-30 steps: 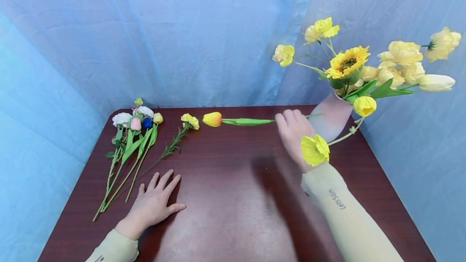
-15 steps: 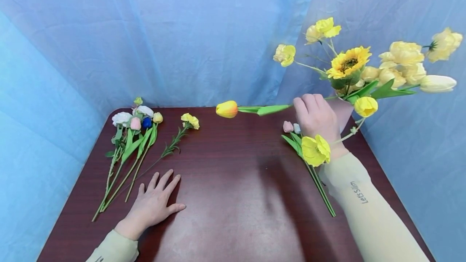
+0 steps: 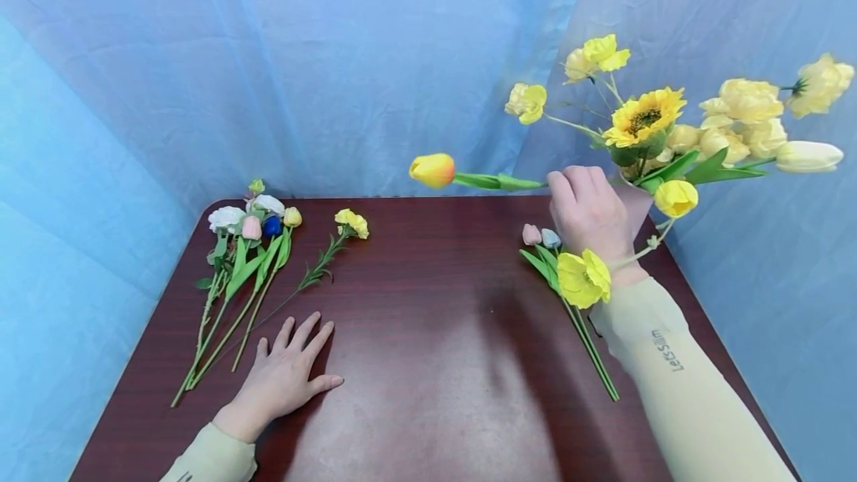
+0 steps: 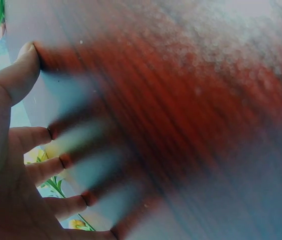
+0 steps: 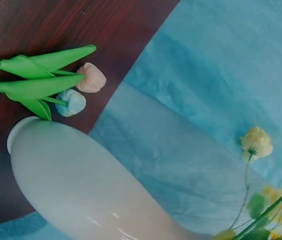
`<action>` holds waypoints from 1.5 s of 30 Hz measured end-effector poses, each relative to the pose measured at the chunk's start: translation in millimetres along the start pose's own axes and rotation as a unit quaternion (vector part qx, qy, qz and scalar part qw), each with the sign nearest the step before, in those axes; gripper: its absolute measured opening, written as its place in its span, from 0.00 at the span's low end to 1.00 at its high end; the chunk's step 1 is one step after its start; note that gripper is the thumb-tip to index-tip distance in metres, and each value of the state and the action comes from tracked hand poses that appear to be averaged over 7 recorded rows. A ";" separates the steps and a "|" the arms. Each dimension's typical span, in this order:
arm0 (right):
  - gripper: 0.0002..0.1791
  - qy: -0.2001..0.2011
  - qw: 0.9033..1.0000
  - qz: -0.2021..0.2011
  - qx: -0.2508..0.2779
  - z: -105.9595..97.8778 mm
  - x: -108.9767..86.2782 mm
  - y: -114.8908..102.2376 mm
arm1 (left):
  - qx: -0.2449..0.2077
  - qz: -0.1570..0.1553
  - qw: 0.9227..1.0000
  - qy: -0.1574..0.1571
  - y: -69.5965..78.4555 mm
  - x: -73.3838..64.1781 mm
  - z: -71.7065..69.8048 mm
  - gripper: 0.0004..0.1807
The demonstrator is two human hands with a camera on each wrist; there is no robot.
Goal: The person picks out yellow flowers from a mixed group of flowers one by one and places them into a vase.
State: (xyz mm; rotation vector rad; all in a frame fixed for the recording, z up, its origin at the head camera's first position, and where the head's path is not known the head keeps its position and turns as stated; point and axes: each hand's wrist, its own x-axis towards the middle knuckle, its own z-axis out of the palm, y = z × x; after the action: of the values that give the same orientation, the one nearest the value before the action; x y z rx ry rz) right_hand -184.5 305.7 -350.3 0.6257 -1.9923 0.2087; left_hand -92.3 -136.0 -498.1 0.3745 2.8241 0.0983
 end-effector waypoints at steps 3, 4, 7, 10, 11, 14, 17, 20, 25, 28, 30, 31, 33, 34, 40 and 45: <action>0.06 -0.007 1.000 -0.004 -0.001 0.1 0.9 0.5 | -0.001 -0.001 1.000 -0.002 0.0 -0.7 -0.2 0.51; 0.06 -0.008 1.000 -0.002 -0.003 0.2 0.9 0.8 | -0.001 -0.002 1.000 -0.002 0.0 -0.9 -0.2 0.51; 0.05 -0.012 1.000 0.007 -0.009 0.0 0.3 2.4 | -0.003 -0.001 1.000 -0.002 0.1 -1.3 0.1 0.51; 0.06 -0.005 1.000 0.024 -0.013 0.3 0.0 4.9 | -0.005 0.000 1.000 -0.001 0.0 -1.2 1.0 0.51; 0.06 -0.001 0.999 0.032 -0.011 0.5 0.2 6.1 | -0.004 0.000 1.000 0.000 0.0 -1.0 1.3 0.51; 0.06 0.026 0.997 0.073 0.000 2.0 3.0 10.8 | -0.003 0.001 1.000 -0.001 -0.3 -0.5 2.1 0.51; 0.06 0.055 0.990 0.127 0.016 1.6 6.5 19.2 | -0.003 0.001 1.000 -0.002 0.2 -0.2 1.9 0.51; 0.05 0.068 0.979 0.191 0.018 -0.5 7.7 31.9 | -0.002 0.000 1.000 -0.001 0.9 -0.8 1.5 0.51; 0.07 0.055 0.957 0.284 0.007 -5.8 2.8 50.1 | -0.002 0.001 1.000 0.002 1.2 -2.5 0.8 0.51; 0.08 0.061 0.948 0.311 -0.001 -9.5 1.1 54.0 | -0.001 -0.002 1.000 -0.002 1.3 -2.1 0.5 0.51; 0.08 0.078 0.940 0.333 -0.001 -13.0 2.7 55.4 | 0.000 -0.003 1.000 -0.006 1.4 -1.6 0.3 0.51; 0.06 0.089 0.934 0.346 0.002 -15.1 4.1 56.2 | 0.000 -0.004 1.000 -0.008 1.4 -1.2 0.3 0.51; 0.05 0.109 0.920 0.375 0.009 -19.4 8.0 58.4 | -0.001 -0.004 1.000 -0.011 1.4 -0.8 -0.1 0.51; 0.06 0.115 0.914 0.389 0.012 -21.0 9.7 59.7 | -0.003 -0.004 1.000 -0.011 1.3 -0.8 -0.4 0.51; 0.09 0.077 0.895 0.440 0.002 -26.1 5.4 67.8 | 0.002 -0.008 1.000 -0.015 2.1 -1.6 -2.3 0.51; 0.08 0.033 0.882 0.469 -0.036 -24.3 -5.9 71.8 | 0.002 -0.006 1.000 -0.019 3.7 -0.6 -2.6 0.51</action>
State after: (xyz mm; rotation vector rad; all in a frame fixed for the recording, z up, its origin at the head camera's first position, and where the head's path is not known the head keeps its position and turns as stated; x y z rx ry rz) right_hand -200.1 378.6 -335.2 -0.4438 -2.0754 0.7185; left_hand -91.7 -132.6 -495.1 0.3568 2.7896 0.0814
